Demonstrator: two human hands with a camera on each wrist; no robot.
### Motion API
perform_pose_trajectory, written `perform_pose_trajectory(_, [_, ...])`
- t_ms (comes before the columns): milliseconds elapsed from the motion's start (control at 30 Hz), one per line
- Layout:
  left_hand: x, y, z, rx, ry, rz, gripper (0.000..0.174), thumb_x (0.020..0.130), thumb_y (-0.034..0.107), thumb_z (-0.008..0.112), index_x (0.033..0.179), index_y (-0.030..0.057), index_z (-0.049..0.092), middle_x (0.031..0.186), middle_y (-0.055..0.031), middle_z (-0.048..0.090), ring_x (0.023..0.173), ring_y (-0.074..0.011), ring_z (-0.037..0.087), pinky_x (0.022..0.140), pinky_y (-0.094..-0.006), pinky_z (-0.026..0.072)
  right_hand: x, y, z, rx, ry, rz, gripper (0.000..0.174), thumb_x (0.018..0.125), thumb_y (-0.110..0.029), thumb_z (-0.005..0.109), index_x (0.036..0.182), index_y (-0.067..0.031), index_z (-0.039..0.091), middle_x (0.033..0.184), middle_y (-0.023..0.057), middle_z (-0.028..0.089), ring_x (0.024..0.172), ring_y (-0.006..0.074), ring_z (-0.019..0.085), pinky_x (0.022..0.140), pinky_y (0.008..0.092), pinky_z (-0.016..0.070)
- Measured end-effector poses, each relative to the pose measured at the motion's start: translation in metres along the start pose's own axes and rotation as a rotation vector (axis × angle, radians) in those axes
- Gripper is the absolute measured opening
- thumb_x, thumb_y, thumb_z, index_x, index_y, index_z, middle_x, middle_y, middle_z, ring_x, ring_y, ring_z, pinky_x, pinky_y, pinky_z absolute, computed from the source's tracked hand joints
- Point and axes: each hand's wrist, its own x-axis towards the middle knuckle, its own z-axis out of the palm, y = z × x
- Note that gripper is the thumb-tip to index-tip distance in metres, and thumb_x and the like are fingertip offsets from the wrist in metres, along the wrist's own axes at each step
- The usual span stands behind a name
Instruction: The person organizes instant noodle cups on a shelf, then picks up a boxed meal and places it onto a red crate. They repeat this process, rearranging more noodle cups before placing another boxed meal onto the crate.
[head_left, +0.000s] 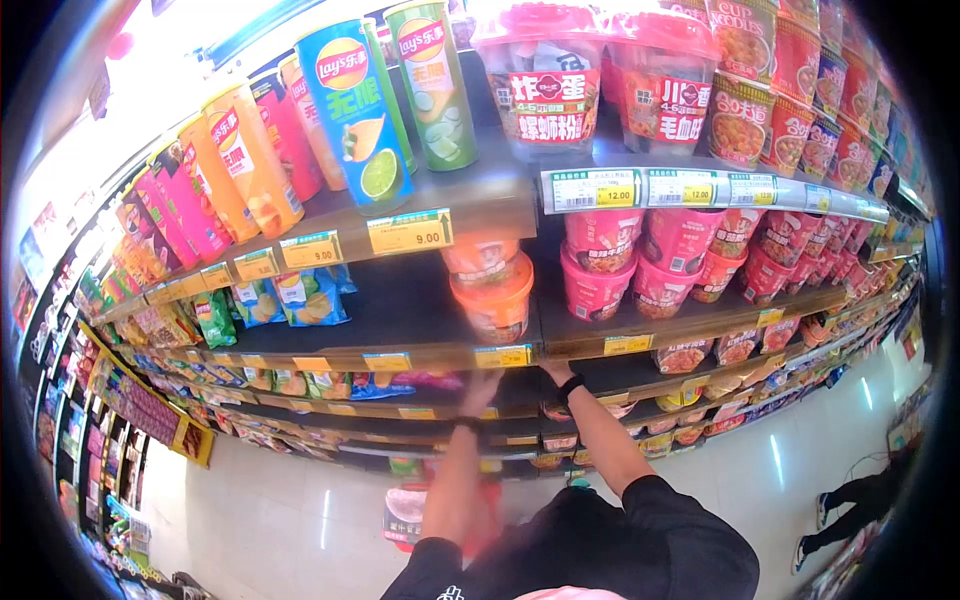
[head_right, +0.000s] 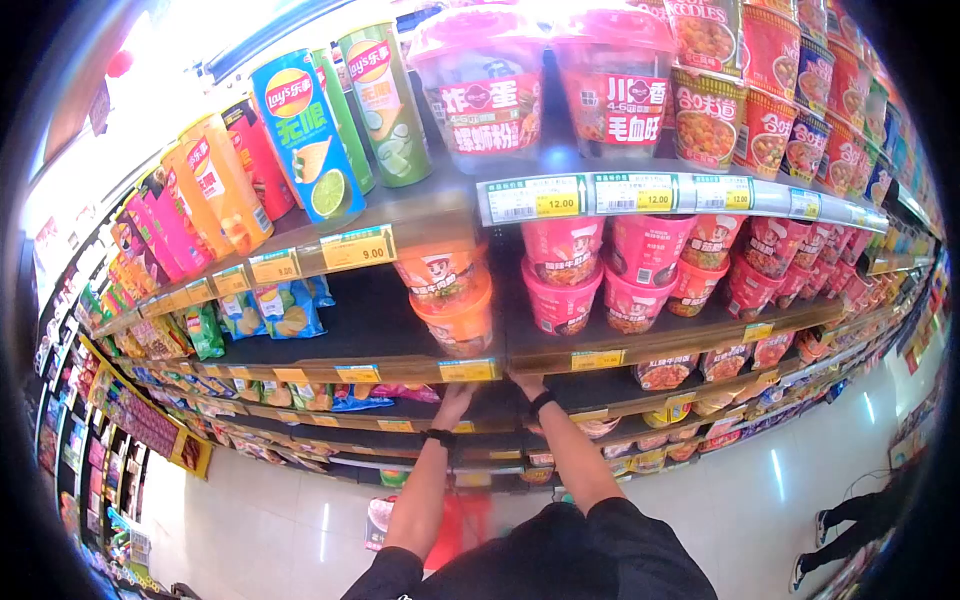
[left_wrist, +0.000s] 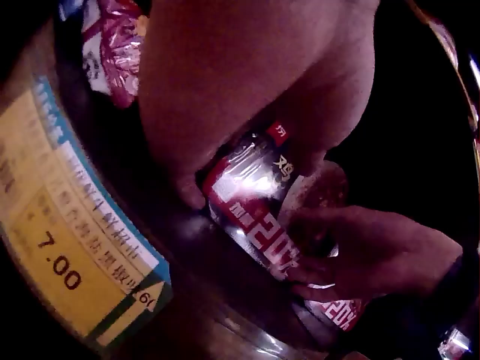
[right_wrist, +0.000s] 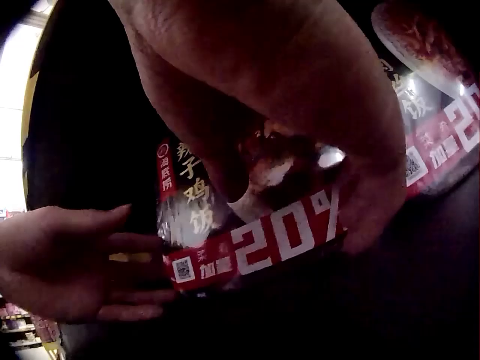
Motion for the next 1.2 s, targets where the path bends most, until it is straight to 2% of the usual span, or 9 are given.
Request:
perform_pose_trajectory(100, [0.004, -0.014, 0.0, 0.016, -0.04, 0.027, 0.049, 0.094, 0.029, 0.06, 0.133, 0.0013, 0.047, 0.13, -0.0124, 0.054, 0.122, -0.0249, 0.049, 0.102, -0.0378, 0.0377, -0.003, 0.005, -0.011, 0.039, 0.021, -0.076, 0.049, 0.091, -0.047, 0.052, 0.119, -0.0077, 0.056, 0.12, 0.0179, 0.059, 0.116, 0.0349, 0.053, 0.102, 0.0454, 0.0367])
perform_pose_trajectory(167, [0.006, -0.017, 0.003, -0.058, -0.028, 0.008, 0.043, 0.095, 0.024, 0.06, 0.13, 0.0009, 0.051, 0.129, -0.0095, 0.055, 0.12, -0.0206, 0.05, 0.102, -0.0336, 0.0375, -0.011, -0.002, -0.015, -0.023, 0.131, -0.128, 0.041, 0.091, -0.041, 0.055, 0.109, -0.0049, 0.058, 0.104, 0.0203, 0.062, 0.108, 0.0367, 0.055, 0.097, 0.0458, 0.04])
perform_pose_trajectory(300, [-0.004, 0.014, -0.002, -0.052, -0.008, -0.044, 0.043, 0.094, 0.021, 0.061, 0.131, 0.0016, 0.052, 0.127, -0.0075, 0.057, 0.117, -0.0179, 0.052, 0.102, -0.0309, 0.037, -0.013, 0.017, -0.002, -0.07, 0.237, -0.242, 0.037, 0.09, -0.037, 0.059, 0.11, -0.0051, 0.058, 0.104, 0.0172, 0.063, 0.105, 0.0352, 0.057, 0.093, 0.0437, 0.0435])
perform_pose_trajectory(333, [-0.004, 0.017, -0.002, 0.004, 0.006, 0.121, 0.042, 0.093, 0.022, 0.063, 0.127, 0.0007, 0.053, 0.119, -0.0066, 0.06, 0.106, -0.0174, 0.056, 0.095, -0.0314, 0.0424, -0.019, 0.01, -0.009, -0.044, 0.253, -0.257, 0.037, 0.089, -0.035, 0.06, 0.11, -0.0051, 0.058, 0.105, 0.0168, 0.063, 0.105, 0.0351, 0.057, 0.092, 0.0434, 0.044])
perform_pose_trajectory(400, [-0.016, 0.037, -0.003, 0.027, 0.016, 0.121, 0.041, 0.092, 0.024, 0.065, 0.122, -0.0001, 0.054, 0.114, -0.007, 0.061, 0.098, -0.017, 0.057, 0.087, -0.0326, 0.0453, -0.034, -0.001, -0.023, 0.263, 0.168, -0.223, 0.034, 0.086, -0.029, 0.067, 0.109, -0.006, 0.058, 0.109, 0.0159, 0.063, 0.103, 0.0339, 0.058, 0.09, 0.0413, 0.0461])
perform_pose_trajectory(500, [-0.023, 0.04, -0.007, 0.147, 0.092, 0.187, 0.042, 0.087, 0.028, 0.071, 0.113, -0.0008, 0.056, 0.098, -0.0122, 0.065, 0.085, -0.0214, 0.06, 0.077, -0.036, 0.0488, -0.061, -0.025, -0.051, 0.241, 0.101, -0.252, 0.04, 0.085, -0.027, 0.069, 0.114, -0.003, 0.053, 0.11, 0.0203, 0.061, 0.099, 0.0378, 0.06, 0.086, 0.042, 0.0481])
perform_pose_trajectory(600, [-0.029, 0.041, -0.011, 0.275, 0.103, 0.123, 0.043, 0.083, 0.03, 0.074, 0.11, 0.0004, 0.06, 0.087, -0.016, 0.068, 0.079, -0.0286, 0.066, 0.075, -0.0397, 0.0517, -0.089, -0.035, -0.054, 0.144, 0.301, -0.181, 0.05, 0.085, -0.029, 0.068, 0.119, 0.0018, 0.047, 0.109, 0.0269, 0.059, 0.096, 0.0445, 0.059, 0.082, 0.0461, 0.0494])
perform_pose_trajectory(700, [-0.03, 0.041, -0.012, 0.281, 0.106, 0.166, 0.043, 0.082, 0.031, 0.074, 0.109, 0.0009, 0.06, 0.087, -0.0155, 0.068, 0.078, -0.0275, 0.066, 0.074, -0.0393, 0.0514, -0.103, -0.054, -0.067, 0.23, 0.229, -0.074, 0.056, 0.085, -0.031, 0.068, 0.12, 0.005, 0.043, 0.109, 0.0321, 0.057, 0.094, 0.0493, 0.058, 0.079, 0.0498, 0.0495])
perform_pose_trajectory(1200, [-0.027, 0.02, -0.011, 0.169, 0.123, 0.118, 0.045, 0.081, 0.03, 0.076, 0.112, 0.0012, 0.059, 0.092, -0.0122, 0.069, 0.08, -0.0222, 0.064, 0.074, -0.036, 0.0508, -0.099, -0.044, -0.051, -0.08, 0.247, 0.013, 0.059, 0.079, -0.044, 0.071, 0.113, -0.0011, 0.049, 0.098, 0.024, 0.063, 0.092, 0.0423, 0.061, 0.076, 0.0479, 0.0515])
